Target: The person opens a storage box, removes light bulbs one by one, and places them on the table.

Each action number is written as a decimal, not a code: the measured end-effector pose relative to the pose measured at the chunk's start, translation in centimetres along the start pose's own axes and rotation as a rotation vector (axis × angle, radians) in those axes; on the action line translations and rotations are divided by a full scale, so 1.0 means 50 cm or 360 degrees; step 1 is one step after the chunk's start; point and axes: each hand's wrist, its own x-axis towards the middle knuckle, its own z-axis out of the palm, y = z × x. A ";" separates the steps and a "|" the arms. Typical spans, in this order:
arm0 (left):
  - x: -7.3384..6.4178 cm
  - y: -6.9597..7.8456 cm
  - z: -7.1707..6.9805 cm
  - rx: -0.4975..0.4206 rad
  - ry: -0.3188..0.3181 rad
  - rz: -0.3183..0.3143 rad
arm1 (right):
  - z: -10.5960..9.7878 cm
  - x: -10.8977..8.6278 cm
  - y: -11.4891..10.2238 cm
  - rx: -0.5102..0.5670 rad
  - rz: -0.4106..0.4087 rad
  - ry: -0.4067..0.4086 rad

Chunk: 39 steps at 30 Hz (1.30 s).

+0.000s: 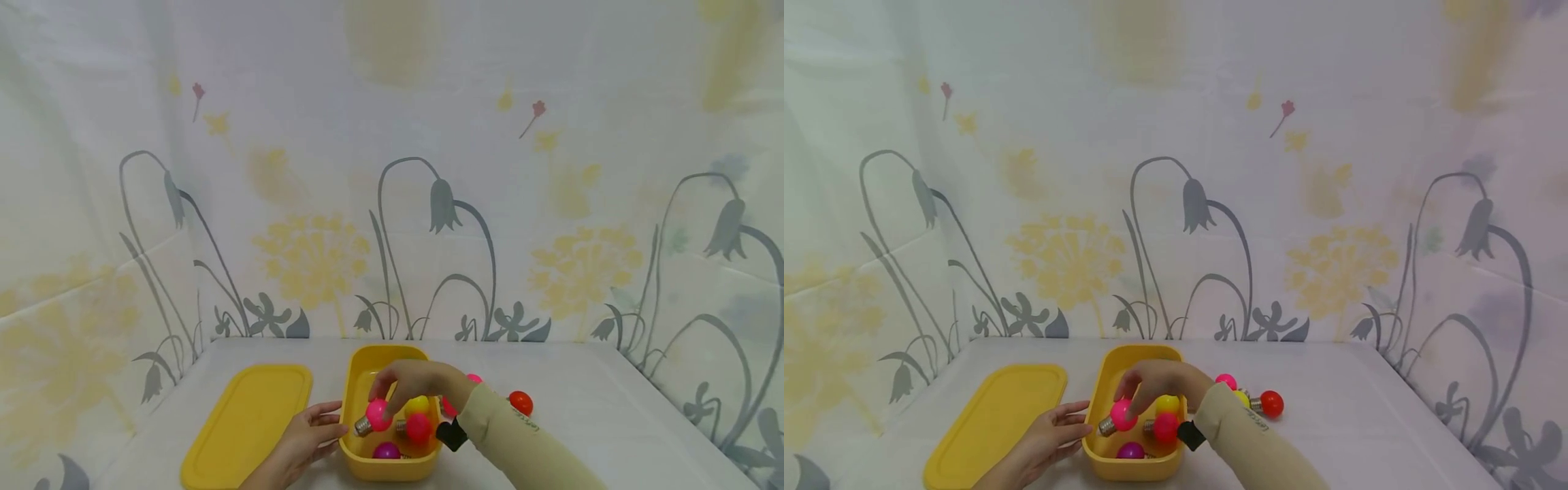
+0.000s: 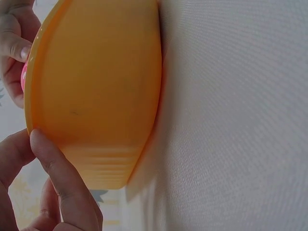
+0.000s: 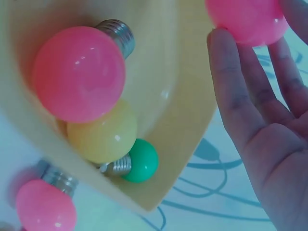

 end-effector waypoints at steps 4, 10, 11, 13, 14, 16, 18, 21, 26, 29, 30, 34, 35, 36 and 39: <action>-0.004 -0.001 -0.002 -0.0009 -0.0010 0.0022 | -0.001 -0.017 0.005 0.0033 0.0054 0.0110; -0.005 0.000 -0.003 -0.0009 -0.0004 0.0014 | -0.005 -0.037 0.016 0.0126 0.0129 0.0277; -0.005 0.000 -0.003 -0.0007 -0.0002 0.0011 | -0.007 -0.040 0.018 0.0135 0.0134 0.0302; -0.005 0.000 -0.003 -0.0005 0.0003 0.0011 | -0.008 -0.045 0.023 0.0148 0.0141 0.0349; -0.005 0.000 -0.004 -0.0006 0.0004 0.0009 | -0.009 -0.048 0.026 0.0155 0.0139 0.0370; -0.005 0.000 -0.004 -0.0011 0.0007 0.0008 | -0.011 -0.054 0.029 0.0169 0.0121 0.0408; -0.005 0.000 -0.005 -0.0010 0.0008 0.0008 | -0.012 -0.062 0.032 0.0188 0.0100 0.0437; -0.003 0.000 -0.004 -0.0007 0.0005 0.0008 | -0.010 -0.076 0.035 0.0201 0.0082 0.0477; -0.002 0.001 -0.001 0.0002 0.0011 0.0007 | -0.001 -0.103 0.045 0.0282 0.0072 0.0566; -0.001 0.002 0.001 0.0003 0.0022 0.0000 | 0.005 -0.115 0.056 0.0349 0.0050 0.0609; -0.001 0.002 0.002 0.0003 0.0027 -0.0005 | 0.007 -0.119 0.059 0.0362 0.0040 0.0618; 0.001 0.002 0.001 0.0006 0.0029 -0.0013 | 0.013 -0.132 0.069 0.0396 0.0042 0.0667; 0.002 0.001 0.001 0.0006 0.0029 -0.0015 | 0.014 -0.135 0.071 0.0405 0.0045 0.0683; 0.002 0.001 0.001 0.0005 0.0030 -0.0014 | 0.014 -0.137 0.074 0.0412 0.0051 0.0701; 0.003 0.000 0.002 0.0006 0.0027 -0.0015 | 0.015 -0.147 0.080 0.0435 0.0064 0.0766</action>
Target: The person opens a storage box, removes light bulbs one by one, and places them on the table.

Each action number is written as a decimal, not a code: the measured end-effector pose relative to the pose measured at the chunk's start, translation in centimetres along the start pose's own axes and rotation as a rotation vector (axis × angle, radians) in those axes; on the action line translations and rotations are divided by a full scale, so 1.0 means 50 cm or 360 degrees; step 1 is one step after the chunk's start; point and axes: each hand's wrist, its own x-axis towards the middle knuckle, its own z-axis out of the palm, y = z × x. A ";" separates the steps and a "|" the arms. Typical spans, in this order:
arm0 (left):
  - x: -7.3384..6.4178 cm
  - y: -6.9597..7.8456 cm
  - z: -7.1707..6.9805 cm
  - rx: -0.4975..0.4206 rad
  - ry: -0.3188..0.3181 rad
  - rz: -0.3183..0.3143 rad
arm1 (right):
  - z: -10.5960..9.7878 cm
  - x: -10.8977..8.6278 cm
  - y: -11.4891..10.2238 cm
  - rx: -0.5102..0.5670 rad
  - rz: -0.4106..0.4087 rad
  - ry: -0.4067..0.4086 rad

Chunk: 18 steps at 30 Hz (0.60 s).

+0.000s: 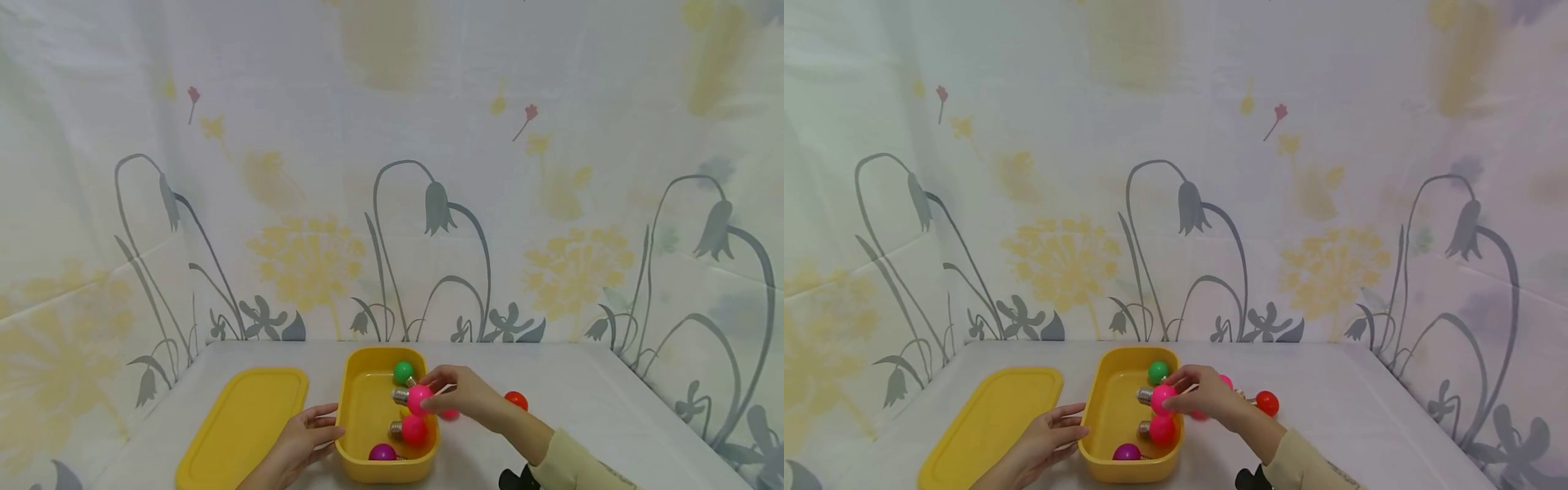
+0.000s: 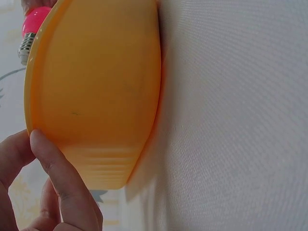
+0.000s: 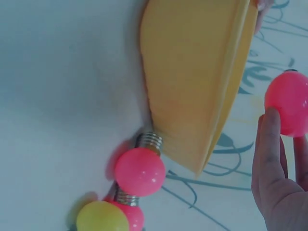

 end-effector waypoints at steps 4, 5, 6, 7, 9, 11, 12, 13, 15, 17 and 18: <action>0.000 0.000 -0.001 0.0003 -0.0010 0.0005 | -0.009 -0.010 0.007 -0.0010 0.0011 0.0113; 0.000 0.000 -0.001 0.0002 -0.0011 0.0005 | -0.011 -0.013 0.009 -0.0018 0.0019 0.0148; -0.001 0.000 -0.001 0.0001 -0.0011 0.0006 | -0.013 -0.015 0.011 -0.0027 0.0032 0.0181; -0.001 0.000 -0.001 0.0000 -0.0012 0.0005 | -0.016 -0.017 0.013 -0.0032 0.0045 0.0210; 0.000 0.000 -0.001 -0.0003 -0.0012 0.0002 | -0.020 -0.020 0.018 -0.0043 0.0072 0.0264; -0.001 0.000 0.000 -0.0004 -0.0009 0.0001 | -0.025 -0.024 0.025 -0.0039 0.0090 0.0307; -0.001 0.000 0.000 -0.0004 -0.0009 0.0004 | -0.027 -0.026 0.029 -0.0034 0.0099 0.0324; -0.002 0.001 0.000 -0.0005 -0.0007 0.0005 | -0.030 -0.029 0.033 -0.0020 0.0096 0.0333; -0.002 0.001 -0.001 -0.0006 -0.0002 0.0010 | -0.035 -0.034 0.042 0.0007 0.0086 0.0353; -0.003 0.001 0.000 -0.0010 -0.0001 0.0011 | -0.040 -0.041 0.050 0.0047 0.0068 0.0361; -0.003 0.002 0.000 -0.0011 0.0000 0.0012 | -0.043 -0.044 0.053 0.0061 0.0060 0.0365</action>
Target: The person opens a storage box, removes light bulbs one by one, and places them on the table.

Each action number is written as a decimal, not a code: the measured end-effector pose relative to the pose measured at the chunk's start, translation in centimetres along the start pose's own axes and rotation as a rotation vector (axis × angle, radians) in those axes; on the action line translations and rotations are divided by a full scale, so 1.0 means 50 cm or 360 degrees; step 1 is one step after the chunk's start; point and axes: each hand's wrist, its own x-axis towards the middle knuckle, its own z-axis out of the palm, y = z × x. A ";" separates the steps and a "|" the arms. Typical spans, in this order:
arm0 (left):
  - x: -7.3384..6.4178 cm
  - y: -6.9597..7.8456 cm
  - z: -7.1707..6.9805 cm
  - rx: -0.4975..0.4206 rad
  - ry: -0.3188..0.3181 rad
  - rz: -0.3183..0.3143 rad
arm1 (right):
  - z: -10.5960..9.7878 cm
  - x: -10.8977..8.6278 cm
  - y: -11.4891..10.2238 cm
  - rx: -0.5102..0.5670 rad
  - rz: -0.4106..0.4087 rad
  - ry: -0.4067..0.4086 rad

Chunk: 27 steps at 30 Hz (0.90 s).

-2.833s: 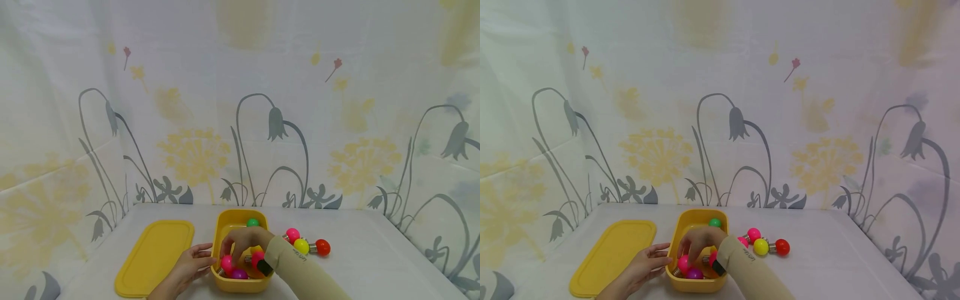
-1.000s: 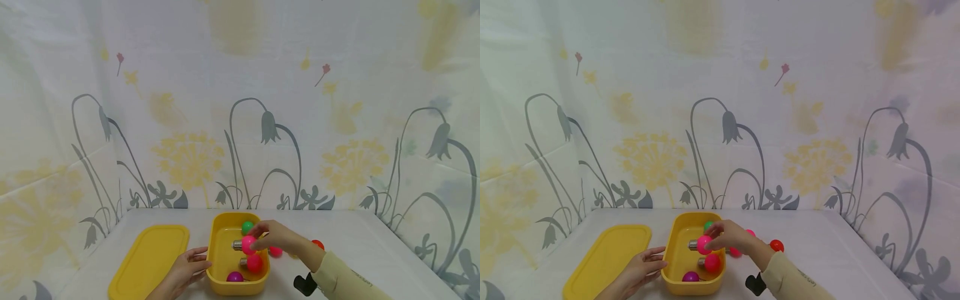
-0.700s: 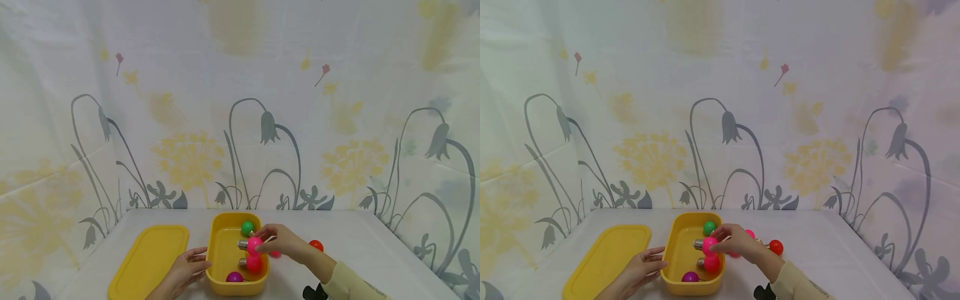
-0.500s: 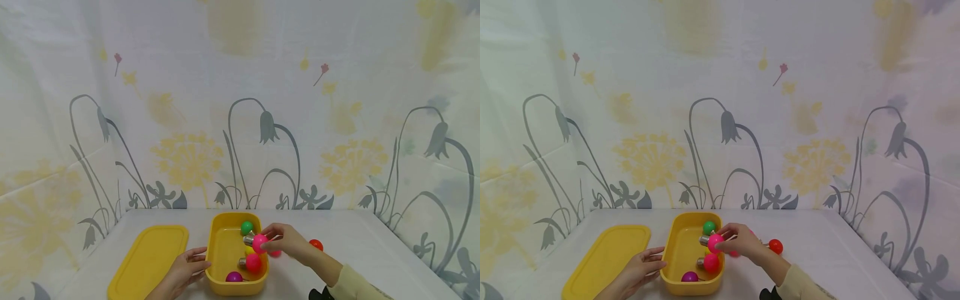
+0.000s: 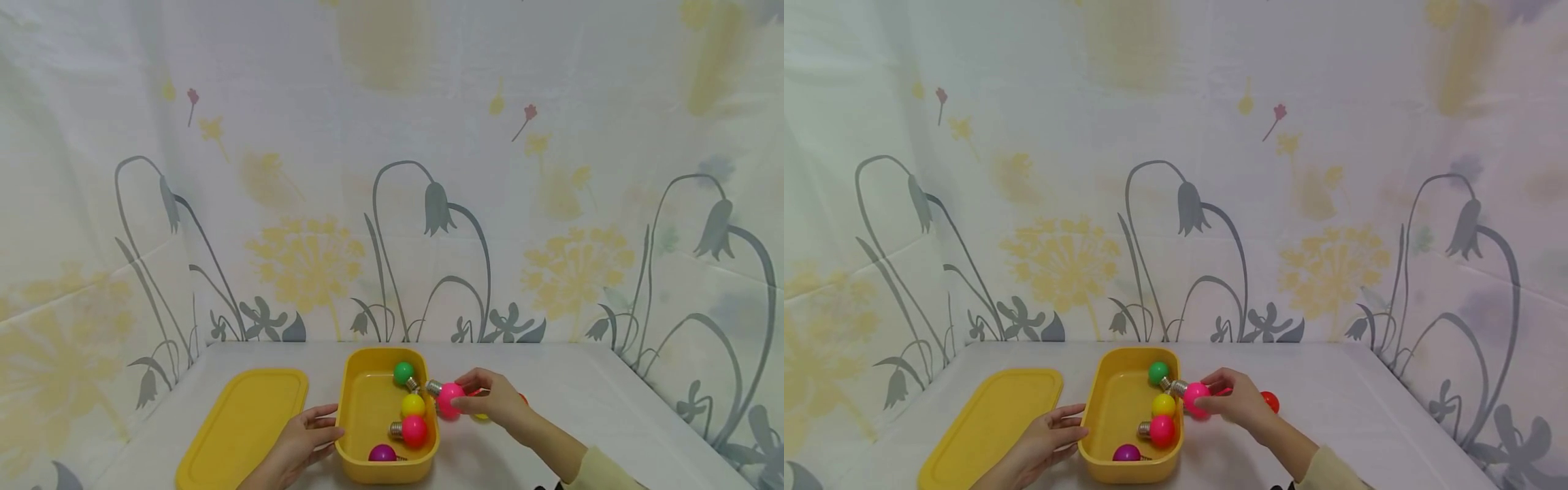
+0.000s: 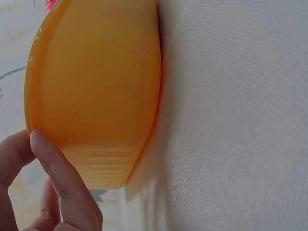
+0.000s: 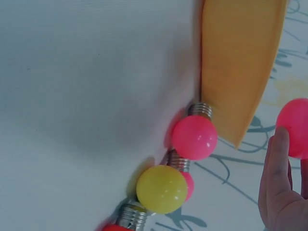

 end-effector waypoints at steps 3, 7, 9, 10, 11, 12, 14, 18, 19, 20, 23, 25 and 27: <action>-0.002 0.001 0.000 -0.0002 0.0002 0.0000 | -0.006 -0.006 0.009 0.0021 -0.0004 0.0015; -0.005 0.001 -0.001 -0.0005 0.0000 0.0010 | -0.014 -0.012 0.020 0.0024 0.0009 0.0051; -0.006 0.001 -0.002 -0.0007 -0.0003 0.0015 | -0.017 -0.014 0.027 0.0036 0.0014 0.0065; -0.006 0.001 -0.002 -0.0009 -0.0003 0.0016 | -0.019 -0.015 0.030 0.0041 0.0022 0.0070; -0.006 0.000 -0.003 -0.0011 -0.0004 0.0014 | -0.020 -0.015 0.034 0.0047 0.0038 0.0079; -0.006 0.000 -0.003 -0.0013 -0.0004 0.0014 | -0.022 -0.016 0.038 0.0046 0.0053 0.0091; -0.005 0.000 -0.004 -0.0013 -0.0004 0.0008 | -0.023 -0.016 0.047 0.0041 0.0085 0.0114; -0.003 -0.001 -0.004 -0.0006 -0.0001 0.0002 | -0.022 -0.015 0.065 0.0025 0.0168 0.0177; -0.002 -0.001 -0.004 -0.0005 -0.0003 0.0004 | -0.021 -0.015 0.069 0.0024 0.0194 0.0195; -0.003 -0.001 -0.004 -0.0002 -0.0008 0.0013 | -0.020 -0.015 0.073 0.0020 0.0222 0.0215; -0.004 0.000 -0.002 -0.0005 -0.0026 0.0030 | -0.017 -0.013 0.084 -0.0009 0.0312 0.0285; -0.005 0.000 -0.002 -0.0010 -0.0036 0.0038 | -0.016 -0.011 0.091 -0.0027 0.0375 0.0315; -0.007 0.000 -0.001 -0.0014 -0.0041 0.0037 | -0.014 -0.009 0.100 -0.0040 0.0415 0.0326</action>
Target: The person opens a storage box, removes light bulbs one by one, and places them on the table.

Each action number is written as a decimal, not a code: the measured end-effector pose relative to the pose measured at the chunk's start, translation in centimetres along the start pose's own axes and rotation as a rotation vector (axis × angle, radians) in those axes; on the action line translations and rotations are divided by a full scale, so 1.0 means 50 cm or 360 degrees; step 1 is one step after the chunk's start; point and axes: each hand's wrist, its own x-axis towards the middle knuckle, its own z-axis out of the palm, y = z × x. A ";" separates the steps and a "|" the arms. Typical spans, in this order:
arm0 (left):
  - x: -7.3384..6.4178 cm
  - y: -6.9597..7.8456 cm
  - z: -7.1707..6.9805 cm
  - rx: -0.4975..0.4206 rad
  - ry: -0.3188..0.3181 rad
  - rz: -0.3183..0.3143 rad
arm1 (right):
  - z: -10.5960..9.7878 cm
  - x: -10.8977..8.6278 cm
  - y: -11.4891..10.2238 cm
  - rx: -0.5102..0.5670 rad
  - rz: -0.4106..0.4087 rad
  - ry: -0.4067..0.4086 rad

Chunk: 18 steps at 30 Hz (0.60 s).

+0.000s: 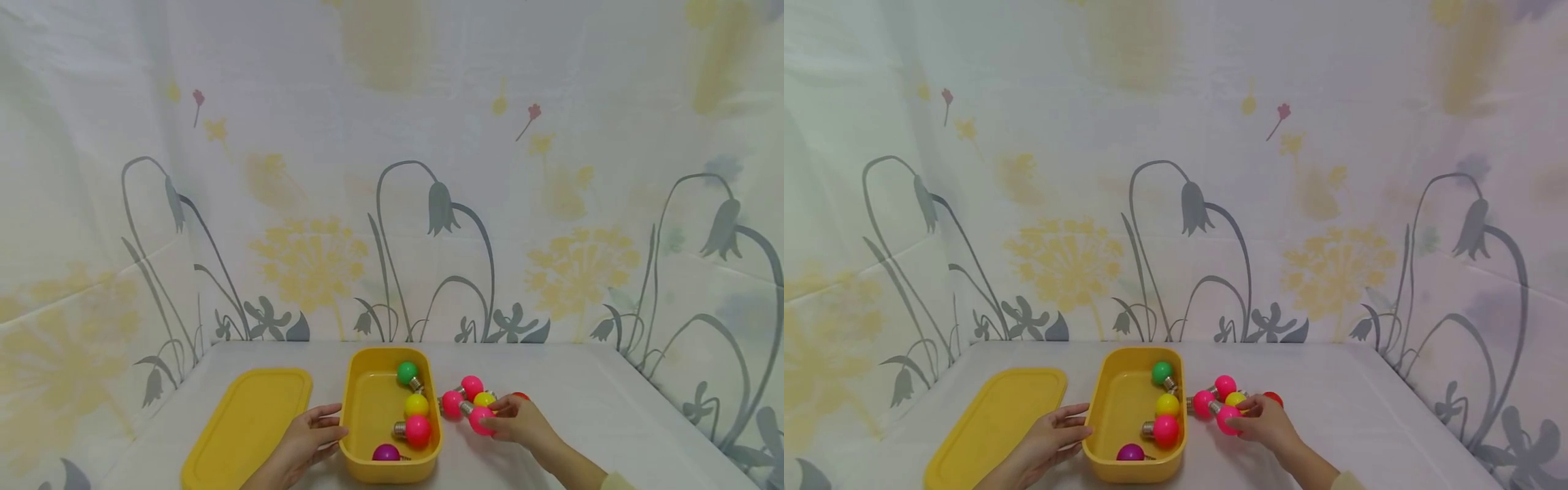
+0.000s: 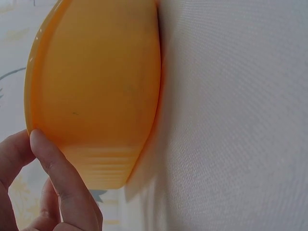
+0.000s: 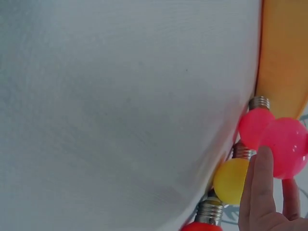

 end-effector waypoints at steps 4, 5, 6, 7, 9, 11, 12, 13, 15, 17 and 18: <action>-0.001 0.000 0.000 -0.0001 0.0001 -0.0001 | 0.003 0.004 0.015 0.0007 0.0062 -0.0009; -0.002 0.000 0.000 -0.0002 -0.0001 0.0001 | 0.003 0.005 0.018 0.0007 0.0065 -0.0010; -0.002 0.001 0.000 -0.0001 0.0002 0.0003 | 0.004 0.006 0.021 0.0004 0.0076 -0.0012; -0.002 0.001 0.000 -0.0001 0.0002 0.0006 | 0.004 0.006 0.024 0.0000 0.0088 -0.0012; -0.002 0.000 0.000 -0.0001 0.0005 0.0007 | 0.005 0.008 0.028 -0.0015 0.0097 -0.0012; -0.002 0.000 0.000 -0.0001 0.0009 0.0004 | 0.006 0.009 0.031 -0.0044 0.0100 -0.0011; -0.001 0.000 0.000 0.0000 0.0012 0.0003 | 0.007 0.010 0.032 -0.0057 0.0106 -0.0007; -0.001 0.000 0.001 0.0000 0.0015 -0.0002 | 0.007 0.010 0.033 -0.0068 0.0103 -0.0003; 0.001 0.000 0.002 0.0005 0.0023 -0.0016 | 0.009 0.011 0.033 -0.0079 0.0094 0.0003; 0.004 0.000 0.002 0.0010 0.0035 -0.0030 | 0.010 0.013 0.034 -0.0077 0.0093 0.0005; 0.005 -0.001 0.001 0.0013 0.0039 -0.0035 | 0.010 0.014 0.035 -0.0074 0.0089 0.0005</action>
